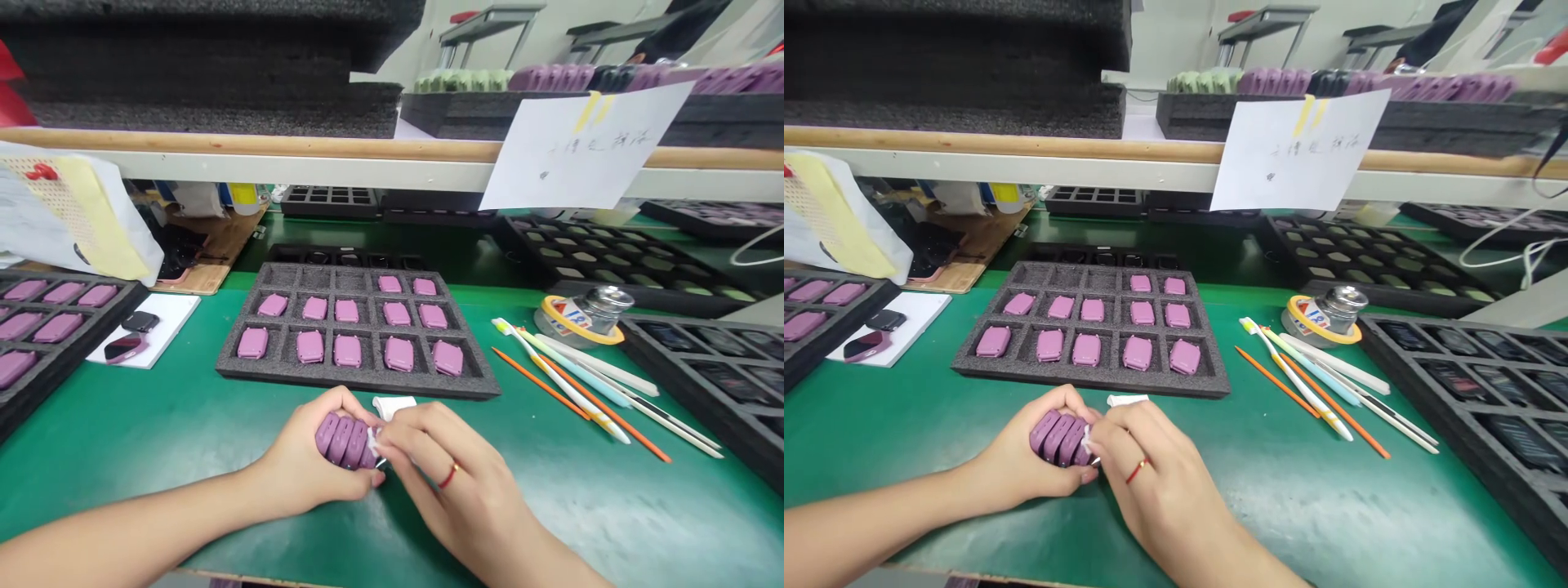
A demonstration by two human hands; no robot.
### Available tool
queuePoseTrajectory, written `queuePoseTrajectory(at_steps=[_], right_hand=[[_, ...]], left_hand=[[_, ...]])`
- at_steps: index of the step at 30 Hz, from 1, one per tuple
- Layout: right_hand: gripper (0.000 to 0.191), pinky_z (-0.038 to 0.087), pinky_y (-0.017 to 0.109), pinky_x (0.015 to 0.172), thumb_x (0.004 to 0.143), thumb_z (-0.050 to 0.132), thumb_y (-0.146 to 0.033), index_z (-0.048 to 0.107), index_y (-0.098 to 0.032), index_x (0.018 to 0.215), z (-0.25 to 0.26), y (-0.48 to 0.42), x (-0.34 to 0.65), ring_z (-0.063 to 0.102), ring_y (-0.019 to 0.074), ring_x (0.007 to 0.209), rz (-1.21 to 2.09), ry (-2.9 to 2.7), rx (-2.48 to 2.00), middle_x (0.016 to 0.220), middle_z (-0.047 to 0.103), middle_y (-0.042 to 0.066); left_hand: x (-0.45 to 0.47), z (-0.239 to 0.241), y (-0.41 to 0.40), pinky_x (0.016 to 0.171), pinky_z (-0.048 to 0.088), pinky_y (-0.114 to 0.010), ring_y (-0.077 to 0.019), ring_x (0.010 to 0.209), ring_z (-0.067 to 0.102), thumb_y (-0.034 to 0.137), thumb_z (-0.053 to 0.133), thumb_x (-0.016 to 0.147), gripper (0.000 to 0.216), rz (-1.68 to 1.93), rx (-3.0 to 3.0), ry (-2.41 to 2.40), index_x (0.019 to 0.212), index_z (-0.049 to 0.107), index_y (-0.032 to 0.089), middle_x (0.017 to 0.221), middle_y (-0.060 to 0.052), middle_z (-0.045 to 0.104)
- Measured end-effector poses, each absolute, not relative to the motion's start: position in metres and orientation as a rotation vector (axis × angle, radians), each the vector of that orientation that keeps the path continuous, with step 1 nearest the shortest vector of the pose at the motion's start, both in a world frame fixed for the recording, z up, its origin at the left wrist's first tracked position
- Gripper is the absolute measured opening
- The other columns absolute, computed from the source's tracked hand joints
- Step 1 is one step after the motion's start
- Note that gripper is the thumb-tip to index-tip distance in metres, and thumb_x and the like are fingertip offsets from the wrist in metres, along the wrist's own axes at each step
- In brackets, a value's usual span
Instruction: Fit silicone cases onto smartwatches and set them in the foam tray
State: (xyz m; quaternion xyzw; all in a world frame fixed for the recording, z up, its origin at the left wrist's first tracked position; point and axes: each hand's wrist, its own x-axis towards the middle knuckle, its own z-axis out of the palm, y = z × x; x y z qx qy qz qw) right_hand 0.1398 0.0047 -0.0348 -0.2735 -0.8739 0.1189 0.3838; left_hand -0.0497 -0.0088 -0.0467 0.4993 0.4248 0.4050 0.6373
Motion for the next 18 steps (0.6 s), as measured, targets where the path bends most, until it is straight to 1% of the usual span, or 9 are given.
queuePoseTrajectory(at_steps=[2,6,8,10,12,15,16,17,18], right_hand=[[0.017,0.054,0.027,0.066,0.095,0.052,-0.005,0.062,-0.018,0.096,-0.035,0.004,0.138,0.060,0.0160,0.074,0.317,-2.236,-0.677,0.084,0.067,0.005],[0.013,0.056,0.028,0.070,0.094,0.056,-0.009,0.065,-0.019,0.095,-0.032,0.006,0.137,0.065,0.0171,0.078,0.327,-2.177,-0.705,0.086,0.069,0.005],[0.010,0.056,0.026,0.071,0.094,0.061,-0.015,0.067,-0.022,0.095,-0.030,0.013,0.145,0.068,0.0161,0.079,0.439,-2.116,-0.756,0.087,0.071,0.003],[0.006,0.057,0.026,0.071,0.092,0.064,-0.024,0.066,-0.024,0.098,-0.029,0.028,0.164,0.070,0.0163,0.078,0.493,-2.001,-0.918,0.089,0.073,0.002],[0.017,0.058,0.031,0.068,0.090,0.067,-0.037,0.063,-0.023,0.100,-0.031,0.050,0.195,0.071,0.0193,0.073,0.352,-1.841,-1.180,0.089,0.073,0.004],[0.027,0.051,0.036,0.051,0.089,0.059,-0.049,0.061,-0.022,0.084,-0.037,0.089,0.240,0.067,0.0257,0.058,-0.116,-1.928,-1.472,0.072,0.071,0.006],[0.030,0.051,0.039,0.051,0.088,0.056,-0.049,0.061,-0.023,0.074,-0.038,0.098,0.250,0.065,0.0275,0.055,-0.145,-1.977,-1.467,0.065,0.069,0.007],[0.034,0.053,0.043,0.056,0.088,0.054,-0.049,0.061,-0.023,0.068,-0.039,0.103,0.254,0.066,0.0298,0.059,-0.175,-2.017,-1.452,0.066,0.070,0.009],[0.035,0.054,0.047,0.063,0.089,0.051,-0.047,0.064,-0.023,0.068,-0.039,0.104,0.253,0.068,0.0323,0.067,-0.207,-2.036,-1.428,0.072,0.072,0.011]], left_hand=[[-0.050,-0.048,-0.009,0.084,0.050,-0.034,-0.0206,0.093,0.066,0.006,0.077,0.062,0.039,0.922,1.134,0.938,0.090,0.055,0.021,0.104,-0.003,0.071],[-0.050,-0.047,-0.009,0.084,0.050,-0.035,-0.0201,0.089,0.065,0.011,0.080,0.063,0.037,0.924,1.181,1.045,0.088,0.054,0.021,0.098,-0.003,0.071],[-0.051,-0.043,-0.010,0.085,0.050,-0.036,-0.0203,0.089,0.067,0.013,0.081,0.064,0.037,0.939,1.186,1.064,0.088,0.055,0.021,0.099,-0.003,0.071],[-0.053,-0.038,-0.013,0.086,0.051,-0.038,-0.0212,0.090,0.069,0.014,0.081,0.065,0.036,0.965,1.184,1.047,0.090,0.056,0.021,0.107,-0.006,0.071],[-0.054,-0.031,-0.015,0.086,0.053,-0.038,-0.0222,0.092,0.070,0.013,0.080,0.067,0.035,0.999,1.197,1.027,0.092,0.057,0.021,0.114,-0.008,0.070],[-0.056,-0.023,-0.019,0.085,0.054,-0.037,-0.0227,0.093,0.071,0.012,0.080,0.067,0.037,1.041,1.242,1.015,0.095,0.058,0.021,0.116,-0.009,0.070],[-0.057,-0.021,-0.020,0.085,0.054,-0.037,-0.0229,0.093,0.071,0.012,0.080,0.067,0.038,1.047,1.257,1.013,0.096,0.058,0.021,0.116,-0.009,0.070],[-0.058,-0.020,-0.021,0.084,0.055,-0.037,-0.0230,0.092,0.071,0.012,0.080,0.067,0.038,1.049,1.269,1.014,0.097,0.058,0.021,0.115,-0.009,0.071],[-0.058,-0.019,-0.021,0.084,0.055,-0.037,-0.0232,0.092,0.071,0.012,0.080,0.067,0.039,1.051,1.279,1.018,0.098,0.058,0.021,0.114,-0.009,0.071]])
